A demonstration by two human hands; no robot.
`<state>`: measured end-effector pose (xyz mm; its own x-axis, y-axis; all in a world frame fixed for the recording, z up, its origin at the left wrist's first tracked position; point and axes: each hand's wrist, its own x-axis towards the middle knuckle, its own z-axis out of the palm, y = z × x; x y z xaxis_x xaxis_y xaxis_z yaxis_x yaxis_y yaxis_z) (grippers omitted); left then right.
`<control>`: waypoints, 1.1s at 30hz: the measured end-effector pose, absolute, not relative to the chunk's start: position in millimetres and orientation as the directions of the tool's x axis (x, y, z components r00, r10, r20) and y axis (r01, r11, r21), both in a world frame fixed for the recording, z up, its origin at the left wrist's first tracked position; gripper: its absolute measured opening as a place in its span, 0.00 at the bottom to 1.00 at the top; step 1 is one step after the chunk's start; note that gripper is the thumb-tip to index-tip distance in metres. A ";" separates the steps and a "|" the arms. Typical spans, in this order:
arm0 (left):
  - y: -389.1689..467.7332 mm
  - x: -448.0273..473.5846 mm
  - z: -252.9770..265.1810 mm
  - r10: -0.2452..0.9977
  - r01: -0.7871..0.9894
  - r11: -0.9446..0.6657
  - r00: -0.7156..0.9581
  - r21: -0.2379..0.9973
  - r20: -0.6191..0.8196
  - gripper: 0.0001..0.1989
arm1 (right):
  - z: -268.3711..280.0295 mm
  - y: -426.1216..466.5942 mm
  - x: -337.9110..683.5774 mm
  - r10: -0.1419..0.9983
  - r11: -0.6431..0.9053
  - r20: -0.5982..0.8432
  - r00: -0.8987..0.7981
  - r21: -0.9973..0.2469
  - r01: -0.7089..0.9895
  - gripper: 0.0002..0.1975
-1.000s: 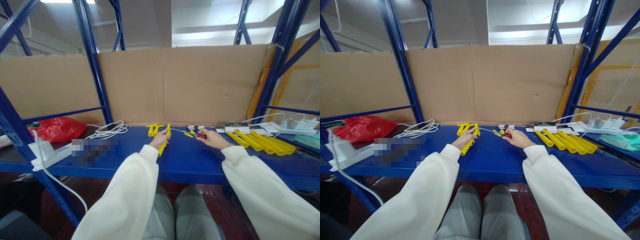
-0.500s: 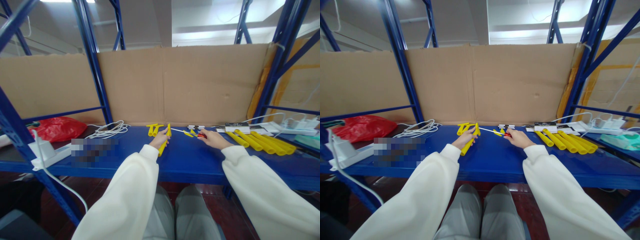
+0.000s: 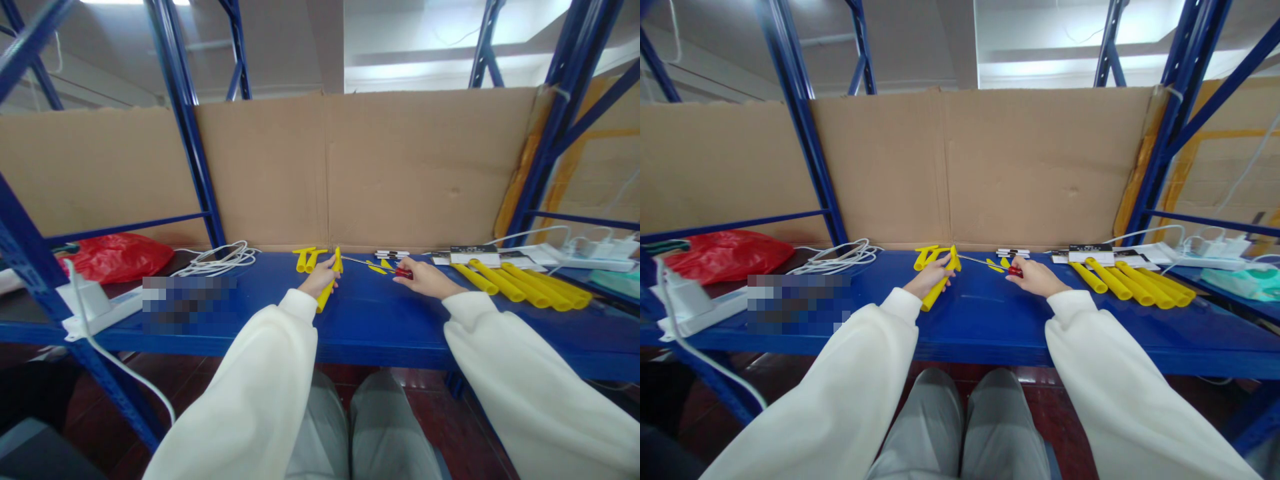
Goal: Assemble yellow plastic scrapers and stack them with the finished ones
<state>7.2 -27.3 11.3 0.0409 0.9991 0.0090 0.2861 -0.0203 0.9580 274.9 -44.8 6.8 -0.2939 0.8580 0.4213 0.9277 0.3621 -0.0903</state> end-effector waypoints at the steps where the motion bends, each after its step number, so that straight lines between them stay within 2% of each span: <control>1: -28.1 7.0 12.1 0.999 0.291 -0.022 0.046 0.957 0.009 0.37 | 6.9 -44.8 275.7 0.852 0.358 0.435 -0.292 -0.075 0.931 0.07; 6: -30.9 4.7 13.7 0.993 0.324 -0.058 0.114 0.944 0.022 0.37 | 7.3 -44.8 281.6 0.811 0.350 0.486 -0.324 0.040 0.936 0.06; 11: -28.7 2.6 10.9 0.993 0.320 -0.081 0.107 0.944 0.049 0.36 | 6.2 -45.6 283.2 0.782 0.380 0.505 -0.365 0.079 0.922 0.10; 16: -27.3 3.0 10.6 0.993 0.335 -0.080 0.112 0.939 0.044 0.36 | 6.2 -46.1 280.7 0.793 0.364 0.509 -0.335 0.046 0.930 0.12; 23: -31.4 5.2 14.3 0.995 0.344 -0.067 0.098 0.937 0.035 0.38 | 7.4 -45.4 280.1 0.813 0.374 0.504 -0.293 -0.066 0.925 0.08; 33: -35.6 7.0 16.7 0.995 0.338 -0.059 0.099 0.939 0.027 0.38 | 5.4 -41.7 280.6 0.839 0.340 0.479 -0.259 -0.088 0.936 0.06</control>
